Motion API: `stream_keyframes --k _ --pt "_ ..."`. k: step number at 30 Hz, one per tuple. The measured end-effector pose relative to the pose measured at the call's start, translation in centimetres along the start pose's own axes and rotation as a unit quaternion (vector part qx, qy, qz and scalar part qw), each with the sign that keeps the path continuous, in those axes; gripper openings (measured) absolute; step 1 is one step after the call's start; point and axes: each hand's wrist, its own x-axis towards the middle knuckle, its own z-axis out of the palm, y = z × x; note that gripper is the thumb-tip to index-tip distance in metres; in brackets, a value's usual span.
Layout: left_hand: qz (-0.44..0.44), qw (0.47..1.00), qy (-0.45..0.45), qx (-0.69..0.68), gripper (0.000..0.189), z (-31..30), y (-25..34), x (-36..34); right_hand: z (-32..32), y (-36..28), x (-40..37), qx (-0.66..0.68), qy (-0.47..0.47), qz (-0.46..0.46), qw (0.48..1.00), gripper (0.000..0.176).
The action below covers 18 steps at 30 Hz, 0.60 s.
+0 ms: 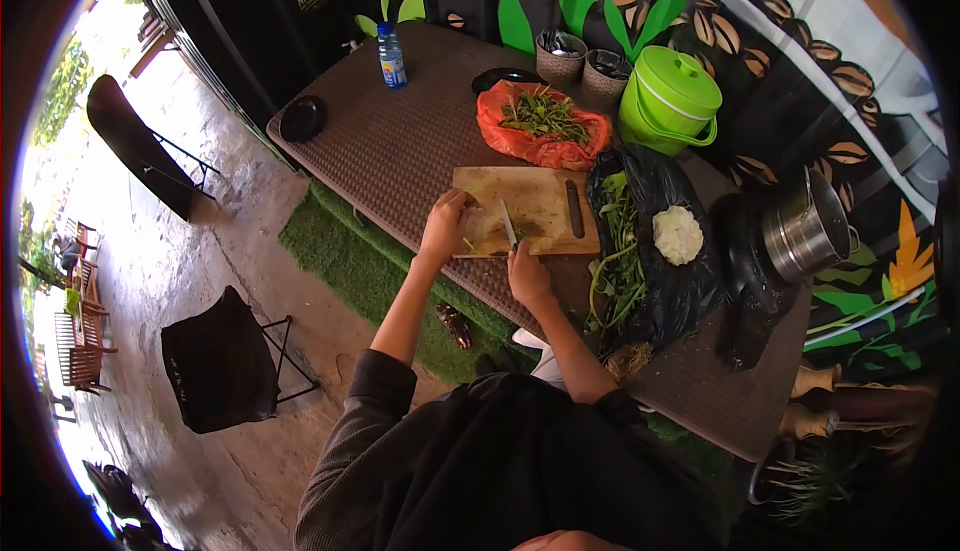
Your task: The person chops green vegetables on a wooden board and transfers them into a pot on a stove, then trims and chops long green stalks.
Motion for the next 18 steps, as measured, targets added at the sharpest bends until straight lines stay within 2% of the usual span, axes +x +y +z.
stream_keyframes --k 2,3,5,7,10,12,14,16,18 --pt "0.012 0.994 -0.057 -0.092 0.011 0.2 0.3 0.1 0.0 -0.1 0.0 -0.010 0.013 -0.005 1.000 0.042" --pt "0.012 0.994 -0.058 -0.092 0.011 0.8 0.4 -0.1 -0.3 -0.2 -0.1 0.005 -0.004 0.006 1.000 0.042" --pt "-0.038 0.982 -0.138 -0.126 0.013 2.2 1.0 -1.1 -1.0 -0.5 0.0 0.019 -0.021 0.018 0.999 0.042" --pt "-0.049 0.986 -0.118 -0.102 0.012 4.0 0.3 -2.1 -1.9 -0.4 0.3 0.087 -0.087 0.042 0.991 0.039" --pt "-0.070 0.991 -0.098 -0.057 0.012 5.6 0.2 -3.0 -2.1 -0.3 0.3 0.069 -0.066 0.028 0.995 0.034" --pt "-0.006 1.000 0.005 -0.017 0.013 6.1 0.4 -3.5 -2.7 -0.8 0.0 0.069 -0.079 0.042 0.994 0.032" --pt "-0.017 1.000 -0.004 -0.024 0.014 6.2 0.4 -3.7 -2.3 -1.3 -0.4 0.069 -0.092 0.055 0.992 0.031" --pt "-0.026 0.999 -0.011 -0.029 0.014 6.0 0.7 -3.6 -0.8 -2.0 -1.2 -0.003 0.000 0.036 0.999 0.033" --pt "-0.027 0.999 -0.012 -0.045 0.013 6.0 0.7 -3.8 -0.7 -2.2 -1.1 0.008 -0.026 0.058 0.998 0.032"
